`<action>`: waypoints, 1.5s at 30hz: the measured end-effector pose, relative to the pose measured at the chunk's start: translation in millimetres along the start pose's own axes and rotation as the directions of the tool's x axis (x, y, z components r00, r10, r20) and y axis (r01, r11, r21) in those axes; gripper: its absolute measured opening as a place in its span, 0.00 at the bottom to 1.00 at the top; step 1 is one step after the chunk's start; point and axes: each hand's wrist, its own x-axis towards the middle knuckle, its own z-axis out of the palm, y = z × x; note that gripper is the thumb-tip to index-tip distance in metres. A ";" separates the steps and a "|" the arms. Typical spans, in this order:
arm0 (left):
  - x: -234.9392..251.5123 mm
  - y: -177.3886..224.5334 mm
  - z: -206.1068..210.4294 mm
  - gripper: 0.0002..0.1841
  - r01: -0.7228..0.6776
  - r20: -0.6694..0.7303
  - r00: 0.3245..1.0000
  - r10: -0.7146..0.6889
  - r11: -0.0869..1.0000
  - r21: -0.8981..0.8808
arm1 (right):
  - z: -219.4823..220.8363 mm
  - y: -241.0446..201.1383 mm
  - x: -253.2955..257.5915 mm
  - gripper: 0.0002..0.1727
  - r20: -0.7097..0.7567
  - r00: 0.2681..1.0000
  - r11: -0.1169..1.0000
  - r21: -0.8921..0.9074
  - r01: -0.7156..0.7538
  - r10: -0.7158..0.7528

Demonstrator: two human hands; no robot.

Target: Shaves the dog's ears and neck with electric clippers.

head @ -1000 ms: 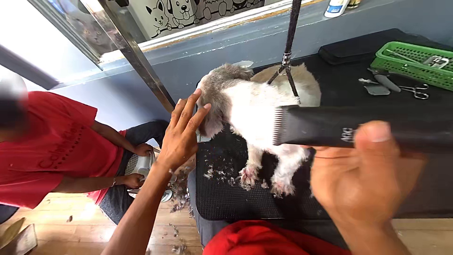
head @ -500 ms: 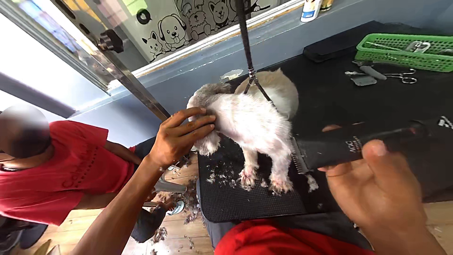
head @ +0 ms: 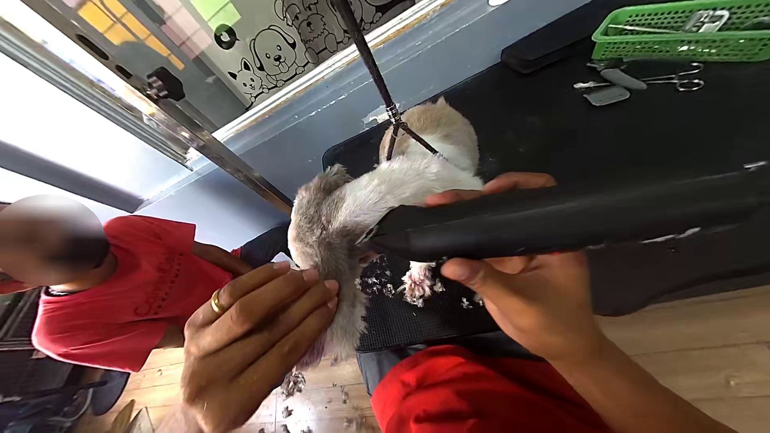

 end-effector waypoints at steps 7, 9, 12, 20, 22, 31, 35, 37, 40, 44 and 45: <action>12.5 6.5 -11.3 0.10 0.007 0.082 0.997 -0.005 1.000 -0.024 | 10.2 6.7 -3.6 0.26 0.122 0.986 0.975 0.178 -0.131 0.110; 21.4 1.6 -6.6 0.09 0.018 0.077 0.997 -0.013 0.998 -0.067 | 2.8 9.8 -4.8 0.26 0.116 0.982 0.961 0.216 -0.173 0.151; 34.2 -15.5 8.1 0.09 0.071 0.056 0.997 -0.060 0.974 -0.213 | -9.6 4.8 -4.6 0.24 -0.036 0.973 0.958 0.188 -0.216 0.226; 77.8 -51.3 28.8 0.09 0.414 0.331 0.895 -0.300 0.834 -0.365 | -24.2 -15.3 -12.6 0.28 -0.315 0.913 0.965 0.108 -0.237 0.259; 76.7 -52.6 28.2 0.08 0.476 0.353 0.869 -0.347 0.783 -0.400 | -21.8 -13.7 -20.4 0.33 -0.294 0.915 0.959 0.140 -0.247 0.278; 60.1 -41.3 29.5 0.07 0.693 0.259 0.691 -0.675 0.518 -0.501 | 0.8 -9.1 -27.6 0.42 -0.180 0.960 0.976 0.082 -0.204 0.215; 48.1 -35.6 33.5 0.08 0.704 0.188 0.616 -0.765 0.427 -0.568 | 21.1 3.0 -34.1 0.42 -0.351 0.933 0.971 -0.237 -0.004 -0.082; 44.9 -32.1 36.1 0.08 0.701 0.172 0.585 -0.793 0.387 -0.599 | 29.2 13.6 -38.5 0.46 -0.380 0.877 0.903 -0.412 0.123 -0.293; 44.2 -26.7 39.6 0.07 0.691 0.135 0.561 -0.817 0.371 -0.621 | 44.0 20.8 -40.6 0.42 -0.336 0.840 0.819 -0.537 0.202 -0.427; 45.6 -20.0 40.9 0.06 0.683 0.097 0.551 -0.829 0.381 -0.623 | 57.4 31.9 -41.6 0.38 -0.277 0.841 0.782 -0.574 0.244 -0.465; 45.9 -18.1 40.4 0.06 0.683 0.092 0.551 -0.829 0.385 -0.621 | 59.5 35.0 -41.7 0.38 -0.283 0.832 0.775 -0.582 0.247 -0.477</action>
